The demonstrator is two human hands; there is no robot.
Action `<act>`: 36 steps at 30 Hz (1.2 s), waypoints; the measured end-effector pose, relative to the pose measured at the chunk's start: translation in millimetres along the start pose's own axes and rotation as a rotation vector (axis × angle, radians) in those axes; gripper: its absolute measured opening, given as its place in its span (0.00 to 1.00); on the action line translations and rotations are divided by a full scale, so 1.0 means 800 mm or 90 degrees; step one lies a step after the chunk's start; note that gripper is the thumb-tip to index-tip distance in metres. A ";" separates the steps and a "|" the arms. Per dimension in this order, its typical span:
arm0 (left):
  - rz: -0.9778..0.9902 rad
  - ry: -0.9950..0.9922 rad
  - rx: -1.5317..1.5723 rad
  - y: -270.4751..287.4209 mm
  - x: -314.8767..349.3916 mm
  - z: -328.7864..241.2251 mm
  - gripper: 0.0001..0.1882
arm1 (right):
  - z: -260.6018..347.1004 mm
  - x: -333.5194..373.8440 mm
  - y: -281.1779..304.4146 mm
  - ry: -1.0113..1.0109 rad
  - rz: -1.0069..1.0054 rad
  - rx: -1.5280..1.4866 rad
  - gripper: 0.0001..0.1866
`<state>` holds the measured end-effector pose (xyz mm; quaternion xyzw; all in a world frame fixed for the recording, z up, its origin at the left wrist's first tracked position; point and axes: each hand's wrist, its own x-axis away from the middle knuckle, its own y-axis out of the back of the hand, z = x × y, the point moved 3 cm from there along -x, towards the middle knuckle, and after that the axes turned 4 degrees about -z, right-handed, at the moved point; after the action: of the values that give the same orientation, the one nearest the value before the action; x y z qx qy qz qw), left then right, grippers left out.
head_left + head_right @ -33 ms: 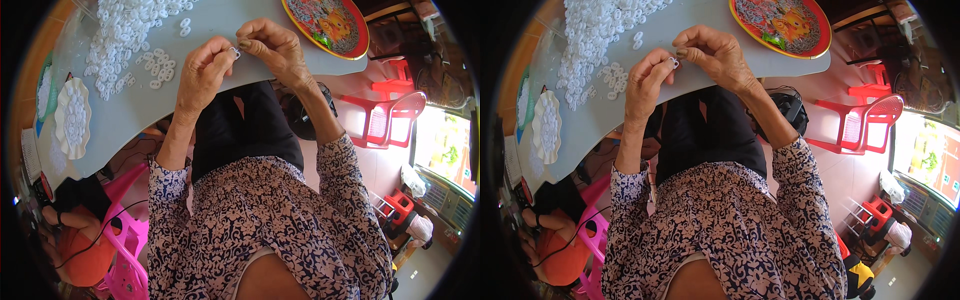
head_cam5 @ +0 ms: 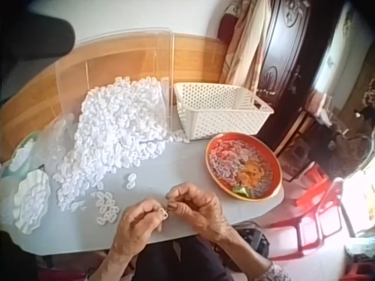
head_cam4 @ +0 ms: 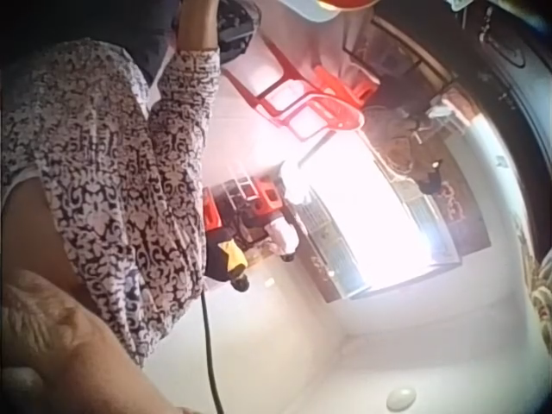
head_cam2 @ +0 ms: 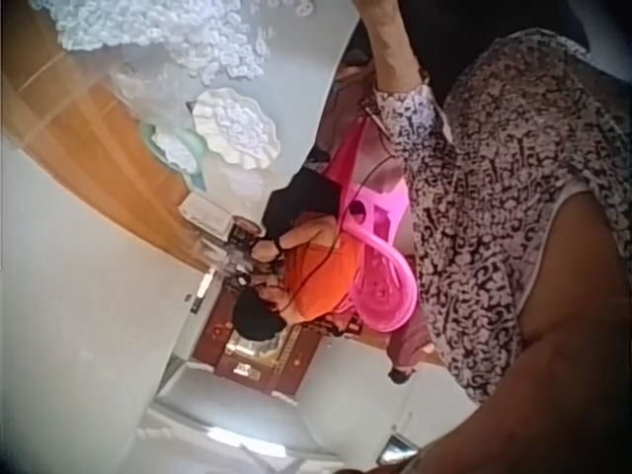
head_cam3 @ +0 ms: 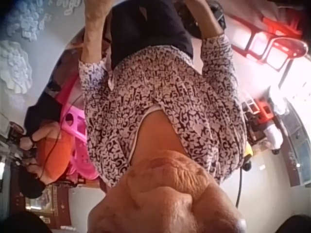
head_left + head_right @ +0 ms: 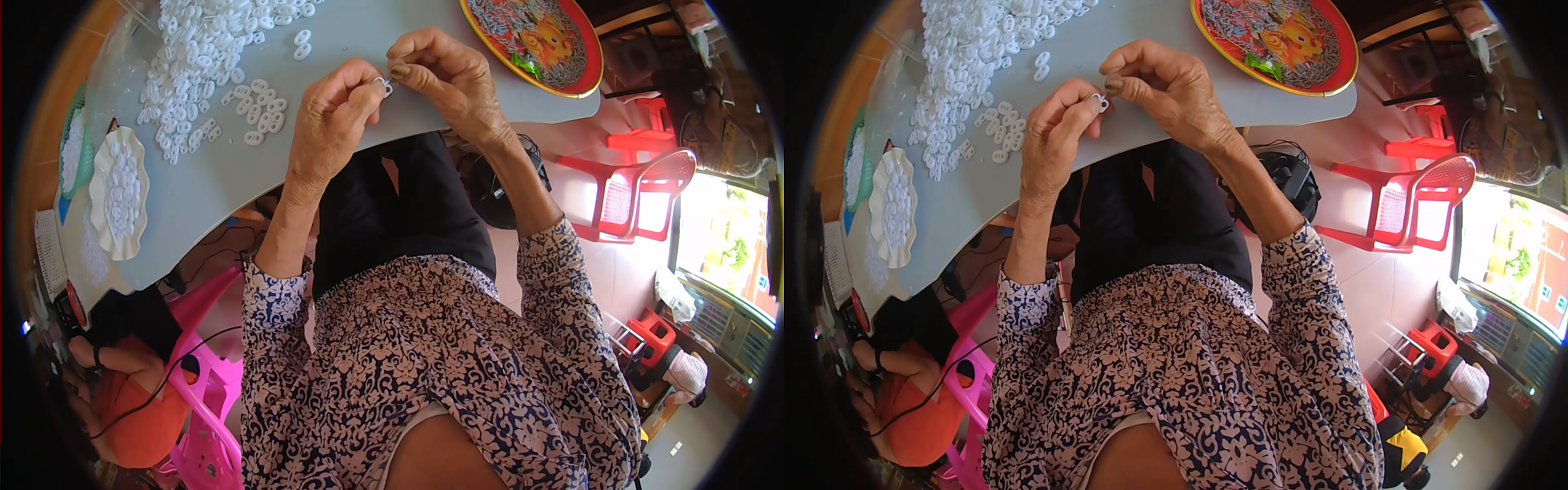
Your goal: Assembling small white plastic components by hand at a table.
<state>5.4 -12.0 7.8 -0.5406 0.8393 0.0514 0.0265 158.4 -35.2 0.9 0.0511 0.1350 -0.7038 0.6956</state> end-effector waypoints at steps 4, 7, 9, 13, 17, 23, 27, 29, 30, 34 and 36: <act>0.002 -0.004 -0.003 0.001 0.000 0.001 0.08 | -0.001 0.000 0.003 -0.004 -0.012 -0.017 0.07; 0.018 0.029 -0.031 0.002 0.002 -0.002 0.10 | 0.001 0.000 0.001 -0.014 -0.003 -0.017 0.07; 0.015 0.027 -0.028 0.002 0.002 -0.001 0.10 | 0.001 0.000 0.000 -0.006 0.004 -0.006 0.07; 0.012 0.034 -0.029 0.002 0.001 0.000 0.09 | 0.000 0.001 0.001 -0.005 0.009 0.007 0.07; 0.007 0.035 -0.026 0.001 0.001 0.000 0.09 | 0.001 0.001 0.000 -0.004 0.011 -0.011 0.07; -0.004 0.008 -0.015 0.000 0.001 0.003 0.08 | -0.002 0.001 0.002 -0.009 0.021 -0.006 0.07; -0.002 0.001 -0.024 0.000 0.001 0.004 0.08 | 0.000 0.003 0.000 -0.007 0.012 -0.014 0.07; -0.004 0.003 -0.027 0.000 0.001 0.004 0.08 | 0.000 0.003 0.000 0.002 0.013 -0.016 0.07; 0.000 0.000 -0.028 -0.001 0.001 0.003 0.08 | 0.000 0.004 -0.001 0.012 0.015 -0.018 0.07; 0.008 -0.011 -0.026 -0.001 0.002 0.004 0.09 | 0.002 0.004 -0.002 0.021 0.018 0.009 0.08; 0.012 -0.021 -0.018 -0.002 0.001 0.006 0.09 | 0.001 0.003 0.000 0.021 0.020 0.040 0.06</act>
<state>6.1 -13.1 3.2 -0.5321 0.8430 0.0724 0.0323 158.7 -37.9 0.9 0.0863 0.1235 -0.6956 0.7025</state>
